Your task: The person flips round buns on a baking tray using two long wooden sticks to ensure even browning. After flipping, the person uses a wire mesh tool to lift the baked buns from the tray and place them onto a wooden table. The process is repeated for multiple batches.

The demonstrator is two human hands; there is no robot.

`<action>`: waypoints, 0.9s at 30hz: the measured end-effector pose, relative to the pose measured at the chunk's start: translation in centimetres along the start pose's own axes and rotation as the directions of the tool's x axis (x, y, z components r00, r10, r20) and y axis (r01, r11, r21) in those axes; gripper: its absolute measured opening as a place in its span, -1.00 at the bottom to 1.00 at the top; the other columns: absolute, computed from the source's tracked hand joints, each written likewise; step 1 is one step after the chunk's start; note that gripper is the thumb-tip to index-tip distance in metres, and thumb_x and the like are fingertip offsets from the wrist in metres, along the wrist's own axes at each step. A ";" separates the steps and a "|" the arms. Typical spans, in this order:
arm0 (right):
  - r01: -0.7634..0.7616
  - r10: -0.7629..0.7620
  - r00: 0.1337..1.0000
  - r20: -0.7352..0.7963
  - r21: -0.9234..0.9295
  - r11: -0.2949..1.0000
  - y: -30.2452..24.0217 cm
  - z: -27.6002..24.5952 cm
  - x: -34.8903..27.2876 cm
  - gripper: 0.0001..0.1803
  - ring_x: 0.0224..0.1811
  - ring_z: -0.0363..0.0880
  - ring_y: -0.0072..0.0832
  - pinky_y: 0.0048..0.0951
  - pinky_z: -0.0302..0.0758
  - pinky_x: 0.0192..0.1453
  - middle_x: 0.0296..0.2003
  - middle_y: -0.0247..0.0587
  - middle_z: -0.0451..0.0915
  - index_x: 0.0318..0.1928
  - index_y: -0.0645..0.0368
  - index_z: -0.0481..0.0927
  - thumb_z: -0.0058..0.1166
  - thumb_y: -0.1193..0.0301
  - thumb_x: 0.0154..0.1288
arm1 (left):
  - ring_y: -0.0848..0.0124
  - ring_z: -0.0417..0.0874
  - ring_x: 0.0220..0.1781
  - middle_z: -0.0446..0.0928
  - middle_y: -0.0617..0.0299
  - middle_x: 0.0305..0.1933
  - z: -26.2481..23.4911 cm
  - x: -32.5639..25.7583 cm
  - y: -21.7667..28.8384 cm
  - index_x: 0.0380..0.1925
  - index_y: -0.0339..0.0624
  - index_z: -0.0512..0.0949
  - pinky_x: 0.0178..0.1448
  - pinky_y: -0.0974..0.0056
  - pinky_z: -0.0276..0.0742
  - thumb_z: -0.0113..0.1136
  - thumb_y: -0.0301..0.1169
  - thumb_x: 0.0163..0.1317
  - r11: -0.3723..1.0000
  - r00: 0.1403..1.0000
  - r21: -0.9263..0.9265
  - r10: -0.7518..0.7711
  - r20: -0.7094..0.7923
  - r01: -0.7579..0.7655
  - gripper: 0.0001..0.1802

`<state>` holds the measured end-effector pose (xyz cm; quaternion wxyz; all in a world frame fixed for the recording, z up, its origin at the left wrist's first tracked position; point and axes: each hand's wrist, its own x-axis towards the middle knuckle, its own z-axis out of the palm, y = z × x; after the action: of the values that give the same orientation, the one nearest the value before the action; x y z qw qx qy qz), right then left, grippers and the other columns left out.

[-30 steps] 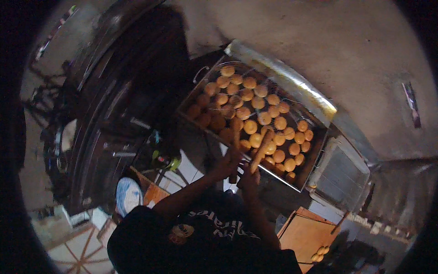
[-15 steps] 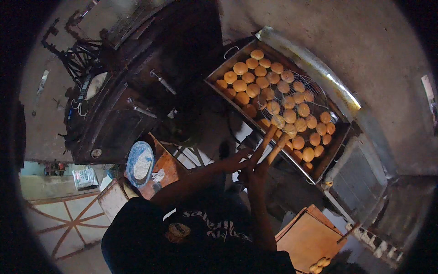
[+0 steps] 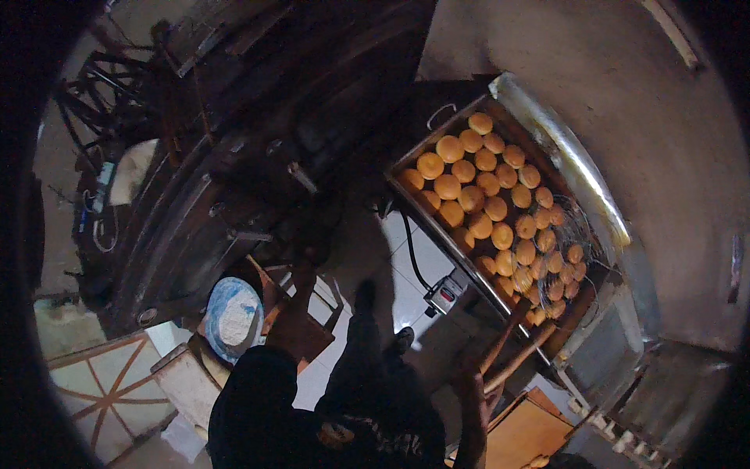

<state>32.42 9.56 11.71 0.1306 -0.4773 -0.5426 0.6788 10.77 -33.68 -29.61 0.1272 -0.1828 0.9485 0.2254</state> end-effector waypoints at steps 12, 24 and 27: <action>0.124 -0.138 0.989 -0.048 -0.222 0.967 -2.1 10.1 2.3 -0.50 -0.42 0.56 -0.55 -0.53 0.53 -0.40 -0.15 -0.17 0.60 0.24 0.28 0.41 0.18 0.28 0.43 | -0.04 0.63 0.00 0.62 -0.11 -0.09 6.1 12.5 -2.4 -0.06 -0.24 0.61 0.15 0.01 0.54 0.22 -0.23 0.35 0.988 0.982 0.110 -0.127 0.138 0.112 -0.68; 0.140 -0.161 0.985 -0.059 -0.267 0.954 -0.8 12.0 2.0 -0.62 -0.41 0.51 -0.57 -0.54 0.42 -0.40 -0.37 -0.33 0.53 0.07 0.32 0.47 0.18 0.30 0.42 | -0.08 0.62 0.00 0.62 -0.13 -0.09 6.5 13.5 -3.1 -0.03 -0.26 0.60 0.18 0.01 0.53 0.21 -0.23 0.37 0.986 0.981 0.138 -0.117 0.157 0.095 -0.67; 0.116 -0.121 0.993 -0.009 -0.213 0.970 -1.2 12.2 1.1 -0.63 -0.42 0.52 -0.57 -0.51 0.44 -0.42 -0.34 -0.32 0.54 0.07 0.30 0.48 0.18 0.31 0.42 | -0.09 0.62 0.00 0.61 -0.14 -0.09 6.3 13.5 -3.1 -0.02 -0.26 0.60 0.19 0.02 0.53 0.20 -0.24 0.37 0.985 0.982 0.149 -0.109 0.152 0.086 -0.66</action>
<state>21.83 3.34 11.64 0.1250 -0.4625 -0.6379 0.6029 0.85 -37.20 -40.69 0.2263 -0.2009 0.9388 0.1648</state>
